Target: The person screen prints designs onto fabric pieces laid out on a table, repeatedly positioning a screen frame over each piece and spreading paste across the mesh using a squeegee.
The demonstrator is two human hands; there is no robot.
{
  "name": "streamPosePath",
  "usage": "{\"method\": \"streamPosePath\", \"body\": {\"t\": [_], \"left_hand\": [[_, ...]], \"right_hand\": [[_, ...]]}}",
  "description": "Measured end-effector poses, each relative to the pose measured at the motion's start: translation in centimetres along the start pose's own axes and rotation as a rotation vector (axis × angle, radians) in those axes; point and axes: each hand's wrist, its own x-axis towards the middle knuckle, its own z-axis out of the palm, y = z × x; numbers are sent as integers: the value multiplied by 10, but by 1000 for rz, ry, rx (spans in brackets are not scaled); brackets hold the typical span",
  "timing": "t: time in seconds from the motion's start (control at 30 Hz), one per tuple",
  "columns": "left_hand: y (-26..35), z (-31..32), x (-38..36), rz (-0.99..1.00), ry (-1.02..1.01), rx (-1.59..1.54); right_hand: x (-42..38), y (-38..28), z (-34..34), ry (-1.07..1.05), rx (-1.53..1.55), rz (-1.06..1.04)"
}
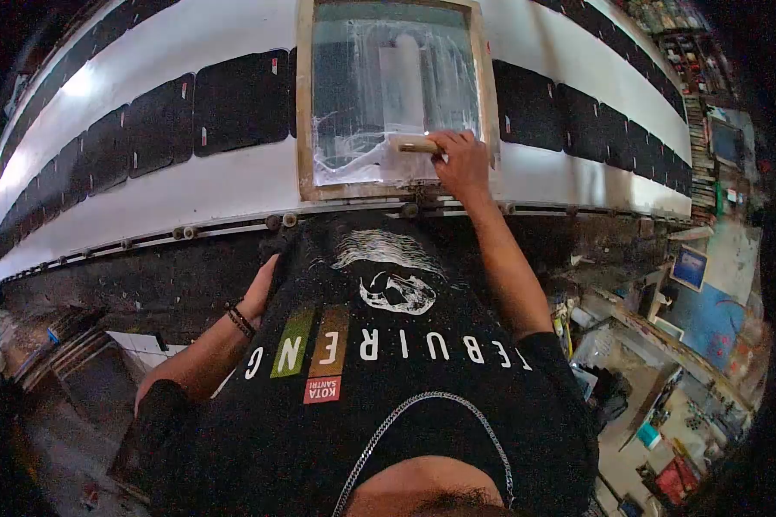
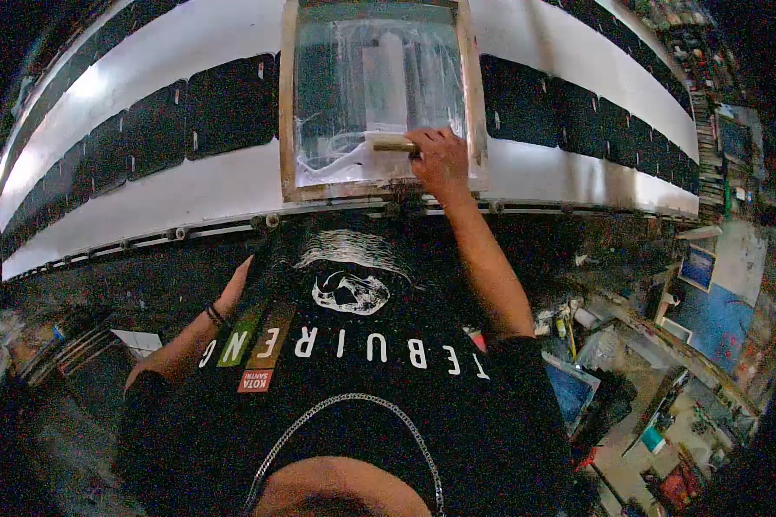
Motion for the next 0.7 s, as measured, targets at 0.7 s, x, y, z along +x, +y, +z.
{"method": "streamPosePath", "body": {"t": [0.7], "left_hand": [[126,11,94,480,141,928]], "right_hand": [[-50,-19,11,-135,-55,-39]]}}
